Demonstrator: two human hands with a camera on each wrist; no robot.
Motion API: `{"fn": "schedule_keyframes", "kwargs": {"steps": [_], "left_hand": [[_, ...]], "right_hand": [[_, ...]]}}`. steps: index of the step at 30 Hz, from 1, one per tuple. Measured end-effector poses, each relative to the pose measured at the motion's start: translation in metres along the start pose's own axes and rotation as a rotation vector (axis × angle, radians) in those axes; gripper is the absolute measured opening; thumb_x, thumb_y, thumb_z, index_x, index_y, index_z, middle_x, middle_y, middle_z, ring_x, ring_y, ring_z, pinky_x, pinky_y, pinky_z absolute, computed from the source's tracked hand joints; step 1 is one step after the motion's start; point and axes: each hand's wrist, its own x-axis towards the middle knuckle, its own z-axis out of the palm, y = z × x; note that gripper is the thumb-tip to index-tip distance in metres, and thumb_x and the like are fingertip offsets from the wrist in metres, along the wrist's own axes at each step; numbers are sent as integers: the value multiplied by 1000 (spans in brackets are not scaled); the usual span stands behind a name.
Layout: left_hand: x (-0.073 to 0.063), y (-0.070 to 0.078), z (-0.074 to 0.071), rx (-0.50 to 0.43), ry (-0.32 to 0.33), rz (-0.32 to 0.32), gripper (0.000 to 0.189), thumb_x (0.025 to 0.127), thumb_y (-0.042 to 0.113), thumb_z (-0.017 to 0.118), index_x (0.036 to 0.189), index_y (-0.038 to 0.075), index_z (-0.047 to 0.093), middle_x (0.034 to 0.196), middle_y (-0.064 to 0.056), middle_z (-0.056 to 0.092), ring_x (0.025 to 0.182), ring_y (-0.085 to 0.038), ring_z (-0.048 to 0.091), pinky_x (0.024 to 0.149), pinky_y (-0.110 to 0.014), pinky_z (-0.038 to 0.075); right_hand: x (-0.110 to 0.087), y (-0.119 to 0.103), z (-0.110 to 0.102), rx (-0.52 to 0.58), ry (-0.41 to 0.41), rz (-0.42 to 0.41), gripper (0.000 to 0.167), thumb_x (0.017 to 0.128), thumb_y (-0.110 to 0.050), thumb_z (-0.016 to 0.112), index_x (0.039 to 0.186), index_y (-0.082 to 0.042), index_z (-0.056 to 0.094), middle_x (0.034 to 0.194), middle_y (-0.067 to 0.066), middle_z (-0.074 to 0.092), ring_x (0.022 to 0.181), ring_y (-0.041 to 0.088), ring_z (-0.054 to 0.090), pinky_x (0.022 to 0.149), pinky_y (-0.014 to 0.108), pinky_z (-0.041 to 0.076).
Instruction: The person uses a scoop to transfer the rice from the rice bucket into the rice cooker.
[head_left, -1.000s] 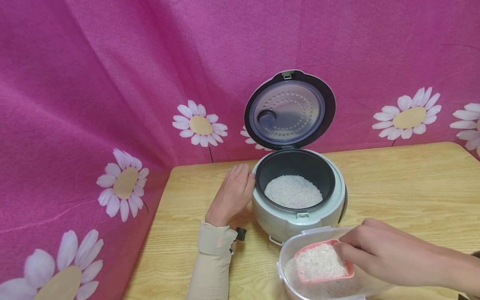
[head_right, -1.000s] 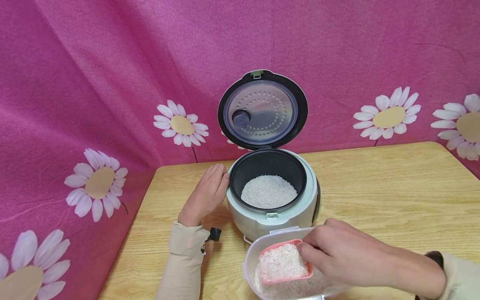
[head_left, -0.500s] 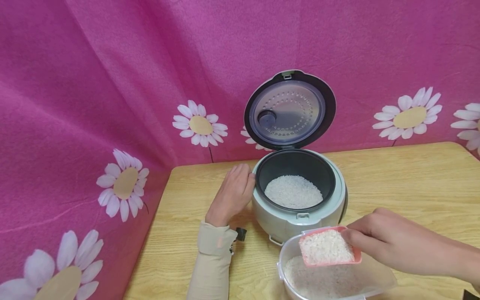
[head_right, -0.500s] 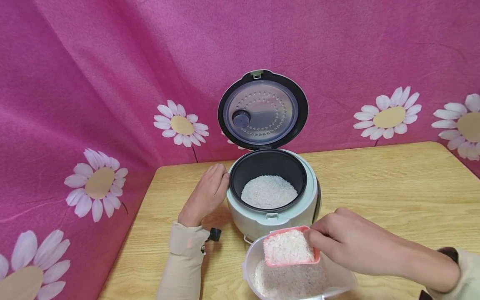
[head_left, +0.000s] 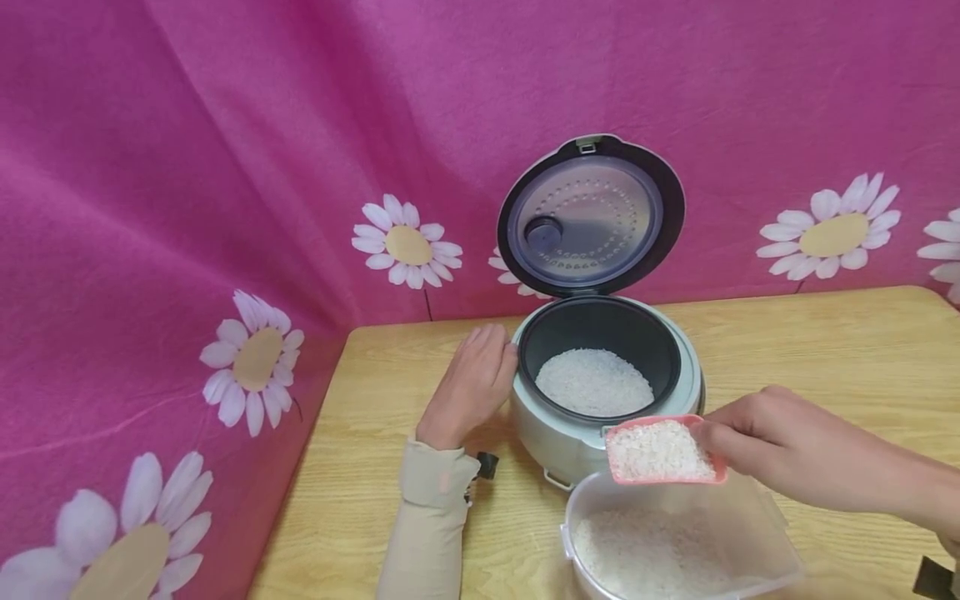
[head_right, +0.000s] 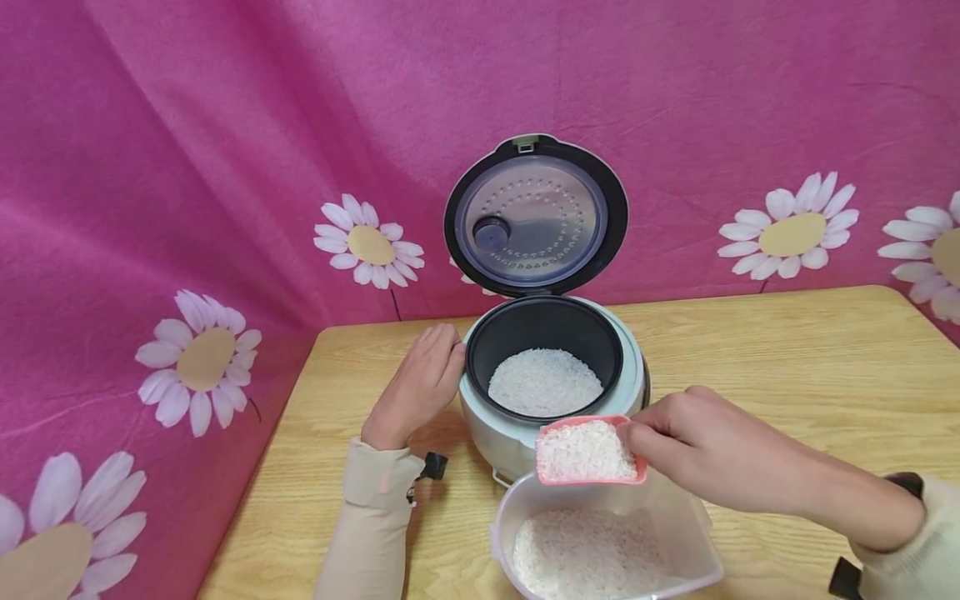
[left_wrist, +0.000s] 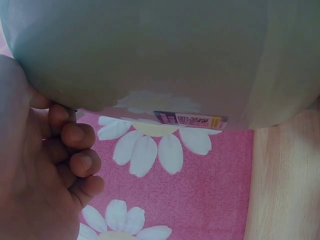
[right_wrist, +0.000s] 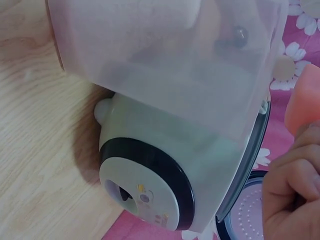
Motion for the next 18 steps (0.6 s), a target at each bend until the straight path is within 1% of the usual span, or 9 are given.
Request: {"fn": "schedule_keyframes", "kwargs": {"steps": [2, 4, 6, 9, 12, 18], "left_hand": [[0, 0, 0, 3, 0, 3, 15, 106, 24, 45, 97, 13, 51, 85, -2, 48, 84, -15, 47, 81, -29, 44], [0, 0, -1, 2, 1, 4, 15, 106, 24, 45, 97, 13, 51, 85, -2, 48, 84, -15, 47, 80, -29, 44], [0, 0, -1, 2, 3, 7, 15, 106, 25, 45, 97, 13, 51, 84, -1, 48, 84, -14, 47, 80, -29, 44], [0, 0, 0, 7, 9, 14, 16, 106, 24, 45, 97, 13, 51, 84, -2, 47, 84, -14, 47, 80, -29, 44], [0, -1, 0, 12, 12, 16, 16, 106, 24, 45, 96, 13, 51, 83, -2, 47, 83, -15, 46, 80, -29, 43], [1, -2, 1, 18, 3, 12, 17, 106, 24, 44, 96, 12, 51, 83, -2, 47, 83, -15, 46, 80, -29, 43]], "right_hand": [[3, 1, -2, 6, -3, 14, 35, 102, -12, 57, 76, -32, 68, 62, -22, 32, 53, -6, 25, 47, 19, 28], [6, 2, -4, 5, 3, 48, 34, 102, -14, 58, 76, -31, 70, 61, -20, 33, 53, -5, 27, 47, 20, 29], [9, 3, -5, 2, 17, 69, 34, 103, -15, 58, 74, -30, 69, 60, -19, 34, 54, -4, 29, 48, 21, 30], [14, 3, -7, -5, 41, 101, 38, 102, -17, 59, 65, -27, 61, 59, -17, 34, 52, -3, 29, 48, 22, 30], [19, 4, -9, -8, 51, 127, 41, 102, -18, 58, 62, -23, 55, 57, -15, 32, 51, -1, 27, 47, 22, 29], [31, 8, -13, 20, 57, 162, 42, 104, -20, 54, 63, -18, 53, 56, -11, 33, 49, 1, 27, 48, 25, 29]]}}
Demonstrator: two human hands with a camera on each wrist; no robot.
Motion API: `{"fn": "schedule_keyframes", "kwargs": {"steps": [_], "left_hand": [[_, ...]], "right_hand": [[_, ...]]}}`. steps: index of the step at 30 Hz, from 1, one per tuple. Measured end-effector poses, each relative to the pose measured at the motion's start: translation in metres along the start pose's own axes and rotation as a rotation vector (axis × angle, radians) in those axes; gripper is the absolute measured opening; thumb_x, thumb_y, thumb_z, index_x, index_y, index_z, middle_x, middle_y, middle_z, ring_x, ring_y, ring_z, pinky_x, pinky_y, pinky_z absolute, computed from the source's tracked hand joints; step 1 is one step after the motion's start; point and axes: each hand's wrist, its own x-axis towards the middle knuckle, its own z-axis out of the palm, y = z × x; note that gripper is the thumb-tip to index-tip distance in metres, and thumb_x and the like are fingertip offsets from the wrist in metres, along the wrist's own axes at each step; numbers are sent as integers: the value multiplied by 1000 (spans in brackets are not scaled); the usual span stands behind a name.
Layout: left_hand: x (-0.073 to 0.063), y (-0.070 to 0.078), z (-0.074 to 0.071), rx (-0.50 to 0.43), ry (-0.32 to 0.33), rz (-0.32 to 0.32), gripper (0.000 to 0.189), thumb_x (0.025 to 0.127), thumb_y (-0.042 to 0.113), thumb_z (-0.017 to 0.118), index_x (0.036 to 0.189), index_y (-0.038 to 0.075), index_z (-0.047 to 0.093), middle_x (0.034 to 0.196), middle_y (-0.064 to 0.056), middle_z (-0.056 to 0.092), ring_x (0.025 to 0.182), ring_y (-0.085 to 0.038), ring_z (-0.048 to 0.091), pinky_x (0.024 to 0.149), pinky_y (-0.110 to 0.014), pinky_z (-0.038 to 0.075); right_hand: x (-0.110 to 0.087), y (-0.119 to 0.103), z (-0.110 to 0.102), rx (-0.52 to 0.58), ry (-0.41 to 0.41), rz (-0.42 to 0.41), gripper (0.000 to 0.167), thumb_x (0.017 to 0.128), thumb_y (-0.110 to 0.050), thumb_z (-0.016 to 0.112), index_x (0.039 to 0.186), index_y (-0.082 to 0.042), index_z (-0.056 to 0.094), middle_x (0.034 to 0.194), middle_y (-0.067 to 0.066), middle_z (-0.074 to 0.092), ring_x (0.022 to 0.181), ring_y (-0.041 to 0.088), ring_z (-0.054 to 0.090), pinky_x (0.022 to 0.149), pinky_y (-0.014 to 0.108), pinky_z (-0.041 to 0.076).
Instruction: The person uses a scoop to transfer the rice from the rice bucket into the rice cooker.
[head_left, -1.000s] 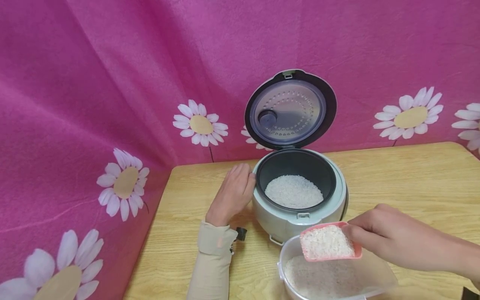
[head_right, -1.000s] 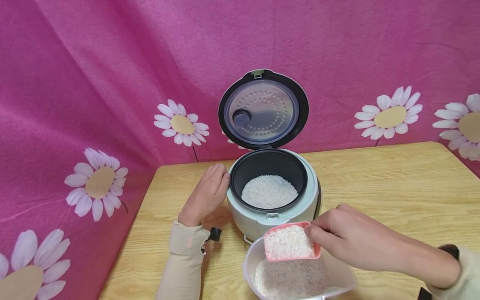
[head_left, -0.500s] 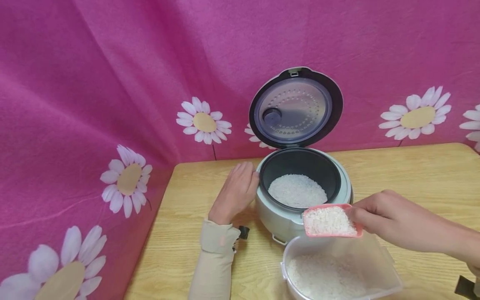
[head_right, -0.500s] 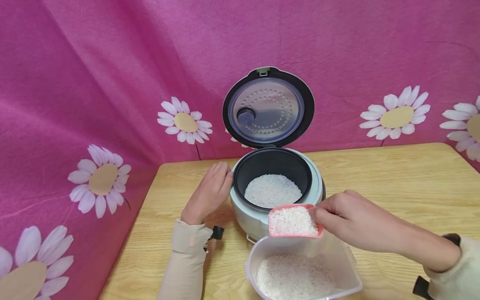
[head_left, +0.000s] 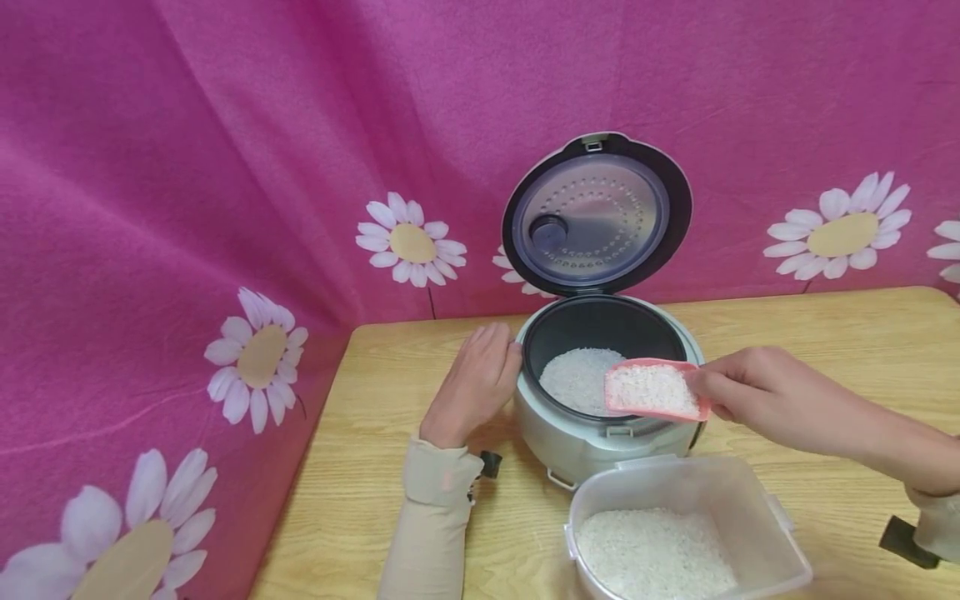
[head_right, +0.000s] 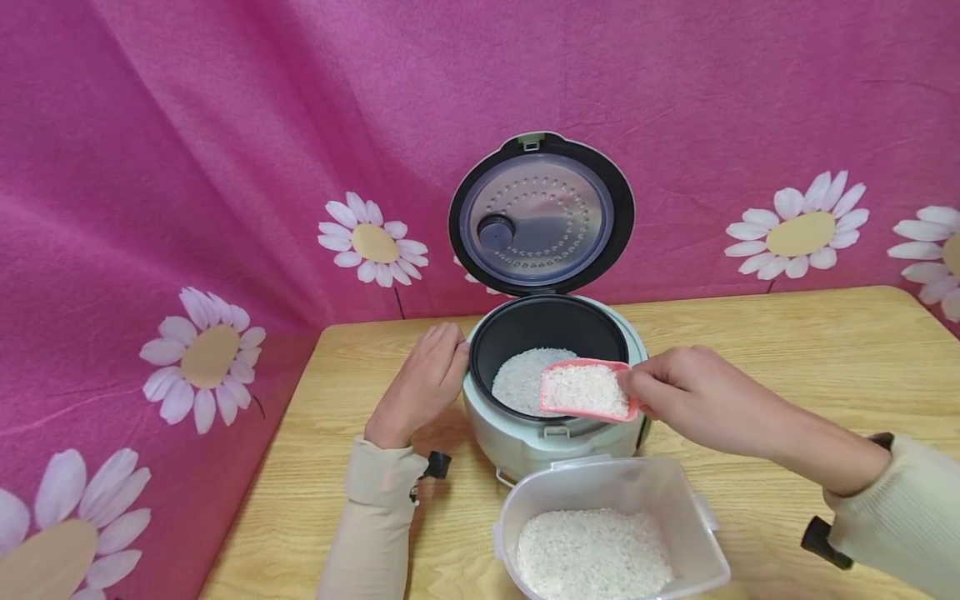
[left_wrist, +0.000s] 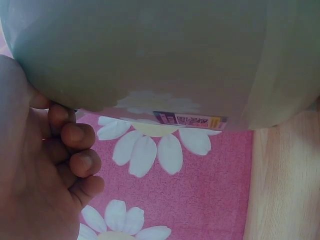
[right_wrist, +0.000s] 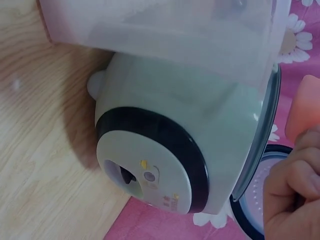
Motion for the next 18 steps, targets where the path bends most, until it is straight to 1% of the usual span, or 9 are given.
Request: {"fn": "schedule_keyframes", "kwargs": {"steps": [4, 8, 12, 18], "left_hand": [[0, 0, 0, -1, -6, -3, 17, 106, 24, 44, 96, 12, 51, 83, -2, 47, 83, -15, 46, 80, -29, 42], [0, 0, 0, -6, -7, 1, 17, 106, 24, 44, 96, 12, 51, 83, -2, 47, 82, -15, 46, 80, -29, 42], [0, 0, -1, -4, -6, 4, 17, 105, 23, 44, 96, 11, 51, 83, -2, 47, 82, -15, 46, 80, -29, 42], [0, 0, -1, -6, -18, -12, 15, 106, 24, 44, 98, 13, 50, 84, -2, 47, 84, -15, 46, 80, -29, 43]], "right_hand": [[8, 2, -1, 8, 23, 9, 41, 106, -22, 53, 65, -17, 54, 57, -10, 35, 49, 2, 30, 48, 26, 31], [14, 4, -3, -8, 51, 3, 42, 107, -25, 52, 66, -17, 54, 59, -8, 38, 51, 3, 33, 50, 26, 32], [19, 5, -3, -44, 83, -14, 42, 108, -27, 51, 67, -18, 55, 60, -8, 40, 54, 3, 35, 52, 26, 31], [28, 5, 0, -118, 154, -68, 40, 107, -26, 52, 68, -19, 56, 60, -10, 39, 55, 2, 34, 55, 24, 30]]}}
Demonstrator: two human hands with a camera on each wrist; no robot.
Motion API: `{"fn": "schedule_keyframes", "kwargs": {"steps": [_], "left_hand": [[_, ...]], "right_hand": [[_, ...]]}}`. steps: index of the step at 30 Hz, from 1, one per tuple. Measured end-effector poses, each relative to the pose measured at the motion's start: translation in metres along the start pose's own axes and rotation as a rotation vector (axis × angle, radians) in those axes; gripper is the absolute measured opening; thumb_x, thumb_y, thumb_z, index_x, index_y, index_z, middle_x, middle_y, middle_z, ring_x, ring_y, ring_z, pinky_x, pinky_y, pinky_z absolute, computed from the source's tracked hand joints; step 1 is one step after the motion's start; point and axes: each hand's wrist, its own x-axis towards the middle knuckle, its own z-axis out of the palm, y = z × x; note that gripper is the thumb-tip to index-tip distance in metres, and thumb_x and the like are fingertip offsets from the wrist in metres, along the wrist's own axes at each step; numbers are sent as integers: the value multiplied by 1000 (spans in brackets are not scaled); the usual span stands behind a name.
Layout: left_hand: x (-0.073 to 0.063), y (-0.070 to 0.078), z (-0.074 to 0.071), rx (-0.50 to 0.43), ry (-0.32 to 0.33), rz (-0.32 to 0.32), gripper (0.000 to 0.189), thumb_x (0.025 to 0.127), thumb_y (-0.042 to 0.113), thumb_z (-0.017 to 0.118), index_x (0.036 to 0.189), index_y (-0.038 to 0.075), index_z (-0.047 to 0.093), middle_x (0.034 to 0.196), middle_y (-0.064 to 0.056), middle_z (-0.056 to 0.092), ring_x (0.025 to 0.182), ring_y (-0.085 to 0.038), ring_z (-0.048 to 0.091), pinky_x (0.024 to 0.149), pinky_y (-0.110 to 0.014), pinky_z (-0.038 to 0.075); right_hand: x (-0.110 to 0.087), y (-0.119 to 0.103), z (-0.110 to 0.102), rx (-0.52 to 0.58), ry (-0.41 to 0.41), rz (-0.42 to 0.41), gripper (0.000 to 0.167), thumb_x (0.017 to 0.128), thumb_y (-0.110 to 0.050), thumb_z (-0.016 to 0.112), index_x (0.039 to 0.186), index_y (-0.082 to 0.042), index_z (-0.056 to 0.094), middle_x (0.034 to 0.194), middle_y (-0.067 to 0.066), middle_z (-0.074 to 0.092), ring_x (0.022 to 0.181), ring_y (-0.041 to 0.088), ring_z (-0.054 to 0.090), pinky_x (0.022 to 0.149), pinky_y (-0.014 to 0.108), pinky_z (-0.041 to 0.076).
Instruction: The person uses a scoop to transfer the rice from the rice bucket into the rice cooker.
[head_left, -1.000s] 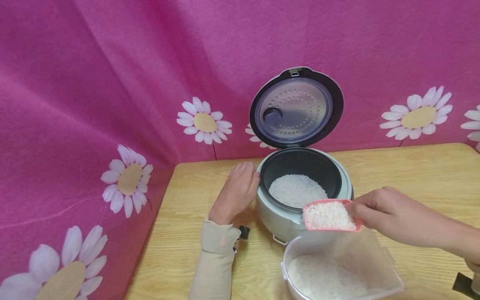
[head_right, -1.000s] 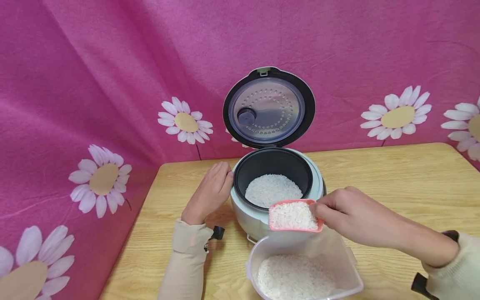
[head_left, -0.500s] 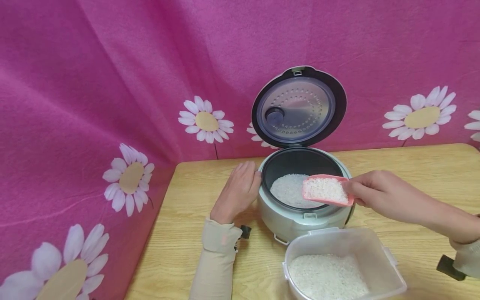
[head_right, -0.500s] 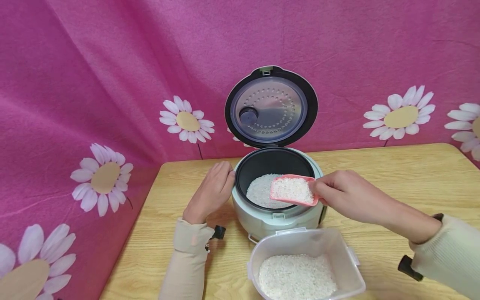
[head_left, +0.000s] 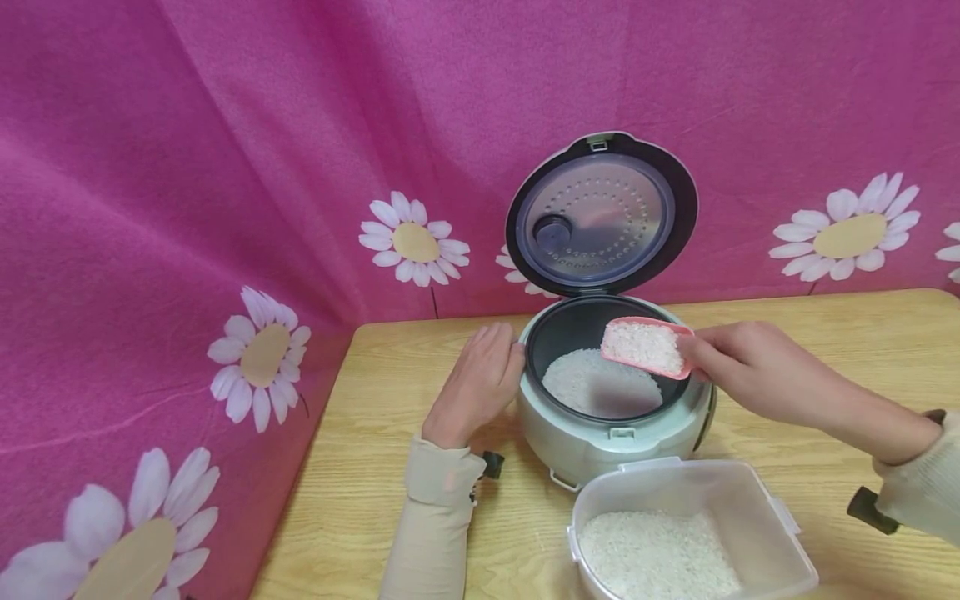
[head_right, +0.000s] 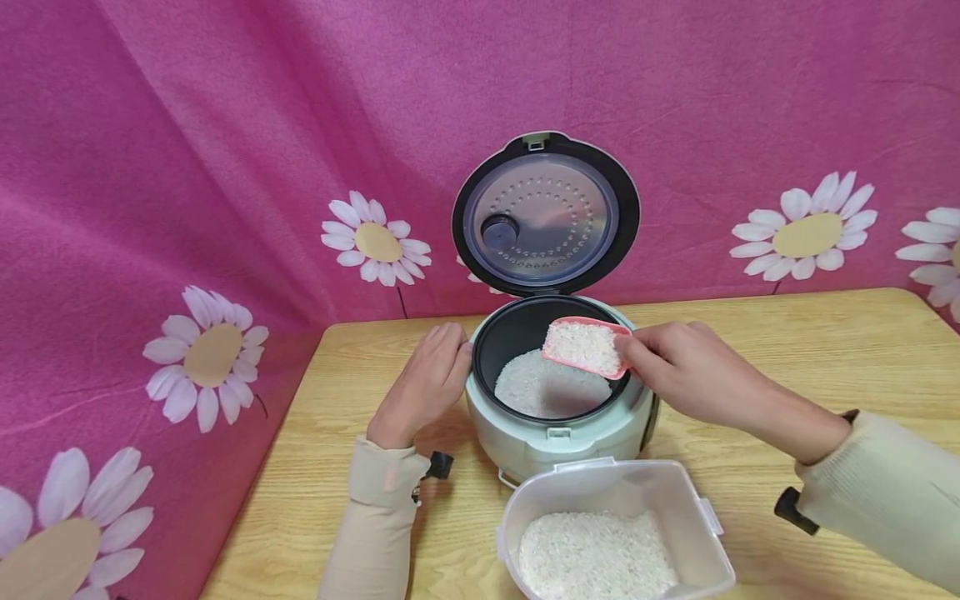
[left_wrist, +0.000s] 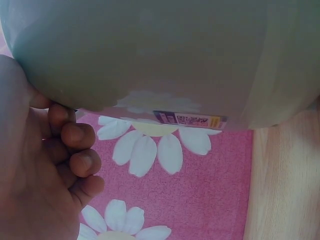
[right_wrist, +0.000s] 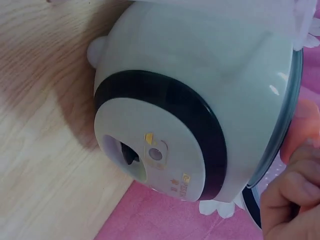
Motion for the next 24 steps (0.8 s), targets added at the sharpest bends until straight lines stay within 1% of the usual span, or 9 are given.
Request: {"fn": "schedule_keyframes", "kwargs": {"steps": [5, 9, 12, 16, 21, 24], "left_hand": [[0, 0, 0, -16, -15, -18, 16, 106, 26, 45, 100, 13, 51, 85, -1, 48, 85, -15, 47, 81, -29, 44], [0, 1, -1, -22, -16, -18, 16, 106, 26, 45, 101, 12, 52, 85, -1, 48, 85, -15, 47, 83, -29, 44], [0, 1, -1, -22, -12, -12, 16, 105, 25, 45, 100, 12, 51, 85, -1, 47, 85, -15, 47, 83, -30, 44], [0, 1, -1, -18, -8, -7, 16, 106, 25, 44, 99, 12, 51, 85, -1, 47, 85, -15, 46, 83, -30, 44], [0, 0, -1, -7, -7, -6, 16, 106, 25, 44, 99, 13, 50, 84, -2, 47, 85, -15, 46, 82, -30, 43], [0, 0, -1, -10, -12, -13, 15, 106, 25, 44, 99, 13, 51, 85, -1, 47, 85, -15, 46, 82, -29, 43]], "right_hand": [[7, -1, 2, -70, 33, -14, 33, 107, -27, 54, 75, -20, 62, 60, -9, 40, 55, 3, 36, 56, 24, 31], [13, -1, 3, -109, 60, -13, 29, 106, -27, 54, 80, -19, 65, 59, -8, 40, 55, 6, 37, 55, 25, 31], [16, 1, 5, -160, 92, -26, 30, 105, -27, 54, 78, -18, 63, 58, -7, 39, 54, 8, 37, 55, 25, 30], [18, 2, 10, -238, 166, -75, 33, 103, -25, 58, 70, -18, 54, 56, -8, 36, 52, 9, 34, 53, 25, 27], [20, 5, 16, -283, 253, -148, 37, 101, -22, 60, 66, -19, 47, 54, -9, 31, 49, 7, 28, 50, 25, 23], [22, 7, 17, -306, 305, -209, 37, 99, -21, 60, 66, -19, 45, 54, -9, 30, 48, 6, 25, 48, 24, 20]]}}
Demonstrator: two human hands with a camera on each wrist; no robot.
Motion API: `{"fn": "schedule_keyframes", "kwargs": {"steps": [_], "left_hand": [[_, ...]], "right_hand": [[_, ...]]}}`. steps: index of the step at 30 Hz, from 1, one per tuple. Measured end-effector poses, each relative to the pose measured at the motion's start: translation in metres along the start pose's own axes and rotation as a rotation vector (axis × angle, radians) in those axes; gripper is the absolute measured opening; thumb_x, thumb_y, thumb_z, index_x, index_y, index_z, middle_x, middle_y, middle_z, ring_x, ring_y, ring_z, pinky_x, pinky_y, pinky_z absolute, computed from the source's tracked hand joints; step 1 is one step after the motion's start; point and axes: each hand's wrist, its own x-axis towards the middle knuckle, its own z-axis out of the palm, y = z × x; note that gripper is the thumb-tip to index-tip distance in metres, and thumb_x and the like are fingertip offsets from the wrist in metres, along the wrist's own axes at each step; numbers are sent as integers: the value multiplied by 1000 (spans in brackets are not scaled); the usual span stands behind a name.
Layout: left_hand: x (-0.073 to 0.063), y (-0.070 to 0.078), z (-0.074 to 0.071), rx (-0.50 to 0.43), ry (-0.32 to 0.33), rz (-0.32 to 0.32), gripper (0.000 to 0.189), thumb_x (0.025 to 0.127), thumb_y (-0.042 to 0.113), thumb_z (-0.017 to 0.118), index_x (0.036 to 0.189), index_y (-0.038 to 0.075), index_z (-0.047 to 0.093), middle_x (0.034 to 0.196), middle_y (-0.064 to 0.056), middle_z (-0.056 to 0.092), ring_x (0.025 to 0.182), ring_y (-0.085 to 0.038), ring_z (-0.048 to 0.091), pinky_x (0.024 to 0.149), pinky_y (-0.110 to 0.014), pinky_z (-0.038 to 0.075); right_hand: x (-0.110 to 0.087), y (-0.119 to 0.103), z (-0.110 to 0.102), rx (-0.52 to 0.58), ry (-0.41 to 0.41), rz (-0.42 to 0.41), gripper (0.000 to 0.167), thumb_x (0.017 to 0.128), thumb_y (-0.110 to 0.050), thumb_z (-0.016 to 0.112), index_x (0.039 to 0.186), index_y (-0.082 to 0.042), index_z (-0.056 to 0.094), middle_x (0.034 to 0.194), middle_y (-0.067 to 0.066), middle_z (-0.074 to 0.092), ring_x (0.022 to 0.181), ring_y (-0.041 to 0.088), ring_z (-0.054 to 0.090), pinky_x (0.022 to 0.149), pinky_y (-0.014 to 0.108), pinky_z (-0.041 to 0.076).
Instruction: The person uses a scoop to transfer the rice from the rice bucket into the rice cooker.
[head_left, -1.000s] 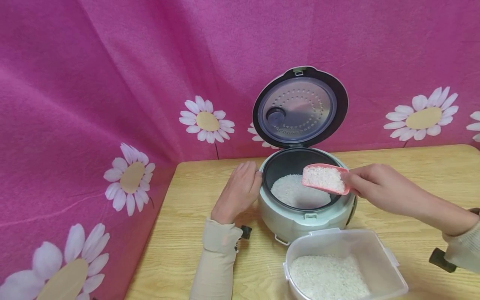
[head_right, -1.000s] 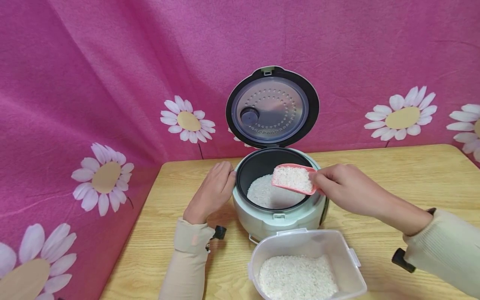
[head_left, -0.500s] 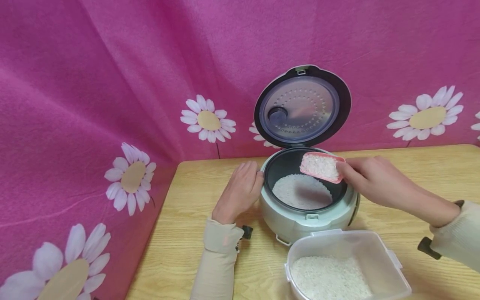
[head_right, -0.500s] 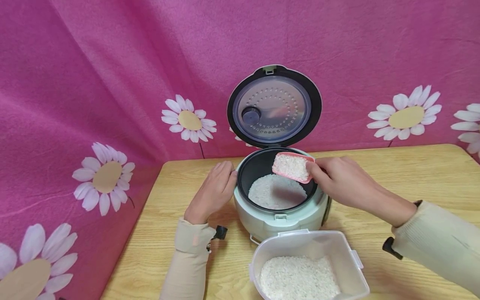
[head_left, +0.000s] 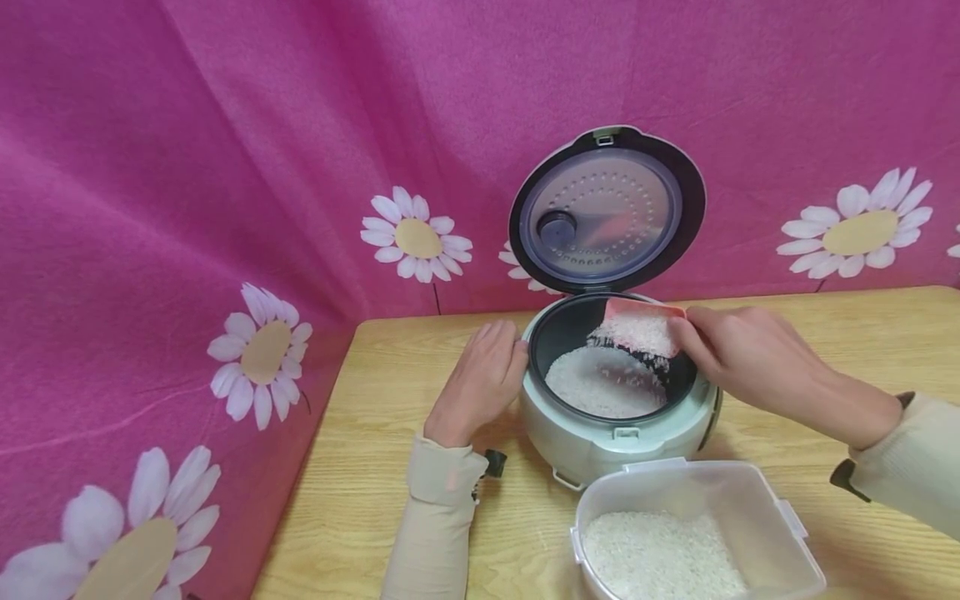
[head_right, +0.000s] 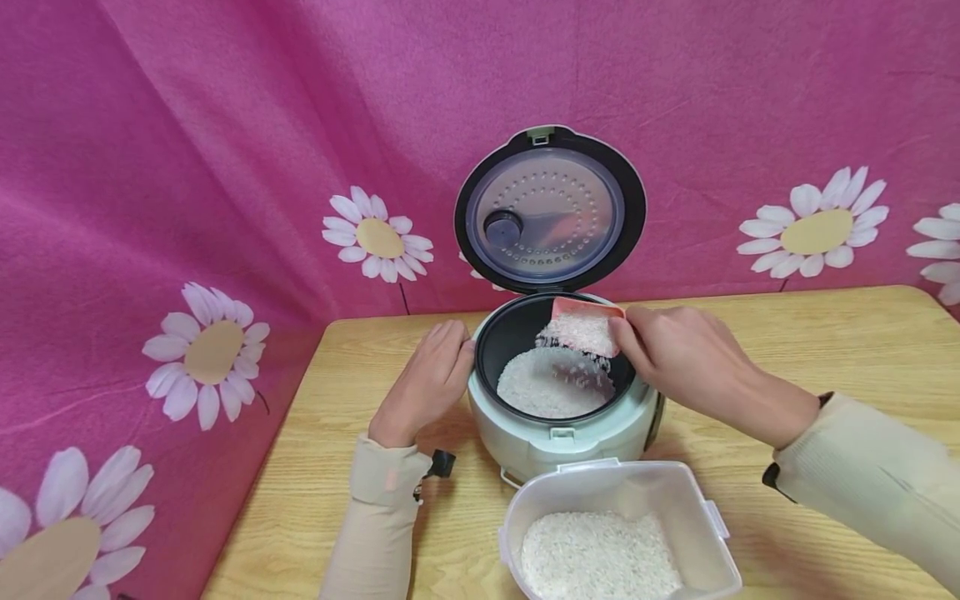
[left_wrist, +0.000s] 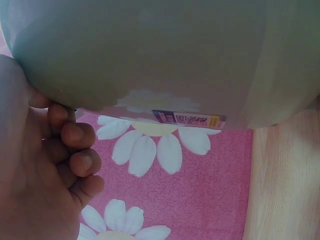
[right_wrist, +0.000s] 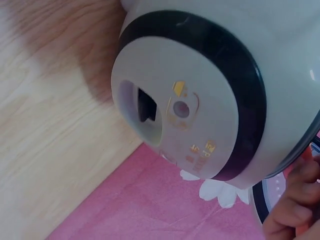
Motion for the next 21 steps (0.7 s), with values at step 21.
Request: {"fn": "schedule_keyframes", "kwargs": {"steps": [21], "left_hand": [[0, 0, 1, 5, 28, 25, 17, 105, 23, 43, 95, 12, 50, 82, -2, 46, 82, -15, 45, 78, -28, 41]], "right_hand": [[7, 5, 2, -118, 66, -46, 29, 94, -19, 67, 73, -13, 48, 57, -4, 36, 47, 12, 30, 43, 29, 21]]}}
